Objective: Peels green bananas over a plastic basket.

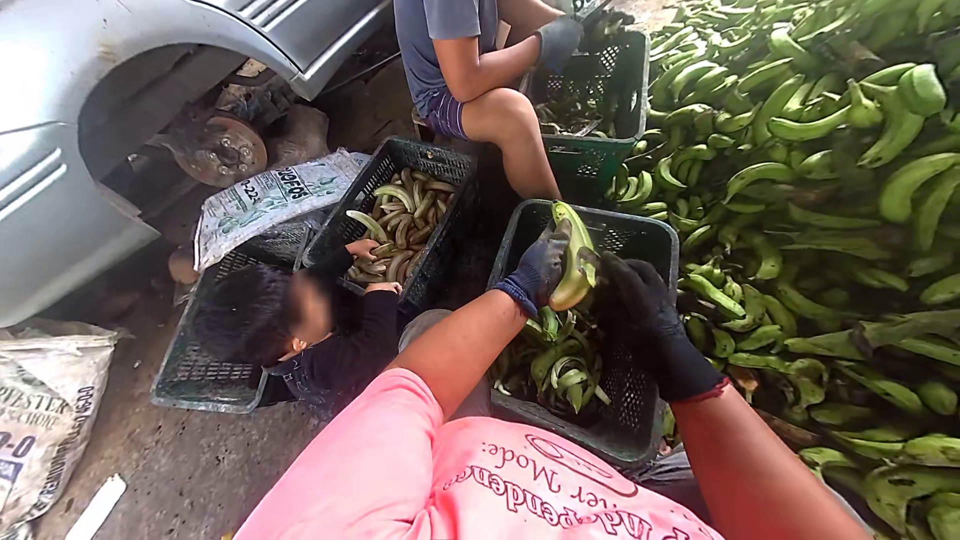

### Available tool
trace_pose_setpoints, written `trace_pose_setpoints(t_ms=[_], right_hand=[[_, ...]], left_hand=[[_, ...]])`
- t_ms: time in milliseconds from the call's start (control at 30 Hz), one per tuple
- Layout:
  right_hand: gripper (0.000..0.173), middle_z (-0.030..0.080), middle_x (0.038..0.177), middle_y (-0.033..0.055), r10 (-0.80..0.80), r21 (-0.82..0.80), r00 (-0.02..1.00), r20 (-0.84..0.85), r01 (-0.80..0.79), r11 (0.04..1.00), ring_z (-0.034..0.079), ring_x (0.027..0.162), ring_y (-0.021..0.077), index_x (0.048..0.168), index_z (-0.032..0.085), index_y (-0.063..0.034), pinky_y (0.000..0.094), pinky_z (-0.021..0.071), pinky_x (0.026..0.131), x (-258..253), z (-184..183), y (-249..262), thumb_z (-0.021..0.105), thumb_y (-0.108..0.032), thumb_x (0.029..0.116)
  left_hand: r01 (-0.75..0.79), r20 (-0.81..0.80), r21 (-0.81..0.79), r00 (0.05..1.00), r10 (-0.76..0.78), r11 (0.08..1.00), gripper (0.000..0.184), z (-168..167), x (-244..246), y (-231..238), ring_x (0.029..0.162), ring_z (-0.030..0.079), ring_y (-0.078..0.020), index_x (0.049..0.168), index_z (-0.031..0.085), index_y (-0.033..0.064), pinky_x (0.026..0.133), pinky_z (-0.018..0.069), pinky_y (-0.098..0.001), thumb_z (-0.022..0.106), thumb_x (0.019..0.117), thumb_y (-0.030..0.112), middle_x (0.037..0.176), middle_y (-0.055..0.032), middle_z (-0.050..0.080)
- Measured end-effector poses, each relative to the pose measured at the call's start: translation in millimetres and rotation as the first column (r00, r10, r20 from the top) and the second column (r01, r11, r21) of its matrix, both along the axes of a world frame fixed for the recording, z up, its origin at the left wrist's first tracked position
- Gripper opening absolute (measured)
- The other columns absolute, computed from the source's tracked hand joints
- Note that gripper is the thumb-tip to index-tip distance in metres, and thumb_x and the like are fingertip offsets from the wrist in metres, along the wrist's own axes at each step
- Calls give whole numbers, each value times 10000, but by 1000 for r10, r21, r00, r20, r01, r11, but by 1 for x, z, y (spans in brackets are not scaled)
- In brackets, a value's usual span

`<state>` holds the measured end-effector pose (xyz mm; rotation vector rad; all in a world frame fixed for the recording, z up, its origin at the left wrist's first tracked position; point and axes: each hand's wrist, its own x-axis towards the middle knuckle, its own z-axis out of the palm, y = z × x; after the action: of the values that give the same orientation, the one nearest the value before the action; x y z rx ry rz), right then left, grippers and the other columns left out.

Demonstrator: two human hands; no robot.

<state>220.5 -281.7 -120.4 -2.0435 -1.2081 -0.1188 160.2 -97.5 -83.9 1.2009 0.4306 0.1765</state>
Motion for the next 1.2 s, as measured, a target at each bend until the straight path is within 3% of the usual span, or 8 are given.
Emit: trace_pose_setpoints(t_ms=[167,300,433,500,667,833,1067,1200], right_hand=[[515,573,1339,239,-184,-112,955,-232,162,980,578,1218,404,1470,531,-108,601,495,995,32,3,-6,671,-176,979],[418,591,1286,276,-266,-138,947,-179,243,960,583,1207,436,1437,542,-56,606,494,990,51,-2,-17,569,-180,1038],[435,589,1289,288,-242,-42,954,-179,238,970,569,1216,445,1418,540,-5,606,464,1011,36,10,-21,576,-157,1011],[467,602,1286,268,-188,26,976,-110,192,981,581,1200,428,1435,528,-27,594,474,1003,19,13,-18,552,-230,1014],[456,629,1250,229,-9,116,999,43,4,993,629,1145,377,1423,565,-60,545,533,972,-36,1,-1,619,-244,1009],[449,616,1270,222,49,120,995,83,-59,991,622,1167,341,1440,552,-76,506,527,995,-33,-15,3,611,-237,1025],[431,649,1203,192,92,38,973,210,-102,994,629,1148,380,1448,560,-152,585,529,931,-30,-12,3,604,-277,1038],[466,619,1253,248,18,10,997,79,-19,1000,629,1133,411,1483,526,-96,585,532,935,-12,2,6,562,-233,1038]], left_hand=[[431,-36,96,902,-430,897,443,10,-17,-5,1030,658,-163,1468,494,104,913,561,-368,339,1119,328,1215,-113,661],[626,-97,191,778,-620,756,467,22,-24,-3,1068,665,-187,1504,478,106,943,553,-383,355,1109,324,1269,-132,659],[437,3,-80,899,-438,896,466,6,-12,3,854,683,-211,1481,433,128,729,598,-374,286,1120,383,1116,-135,676],[223,15,-173,974,-224,959,507,-7,-2,12,844,669,-185,1351,531,91,715,590,-358,296,1109,469,1048,-106,673],[-199,-58,-323,980,191,925,490,-21,9,18,765,625,-170,1207,562,112,669,558,-349,345,1078,533,902,-70,628],[-280,-184,-340,956,228,898,528,-15,3,-4,733,625,-172,1142,592,89,643,548,-355,308,1081,530,859,-79,632],[-284,-211,-482,956,205,829,533,-27,7,4,619,599,-157,1041,569,98,541,527,-317,323,1059,570,760,-58,595],[-138,-141,-398,986,89,907,529,-7,0,-4,617,596,-157,993,580,104,552,530,-326,291,1081,539,734,-49,593]])
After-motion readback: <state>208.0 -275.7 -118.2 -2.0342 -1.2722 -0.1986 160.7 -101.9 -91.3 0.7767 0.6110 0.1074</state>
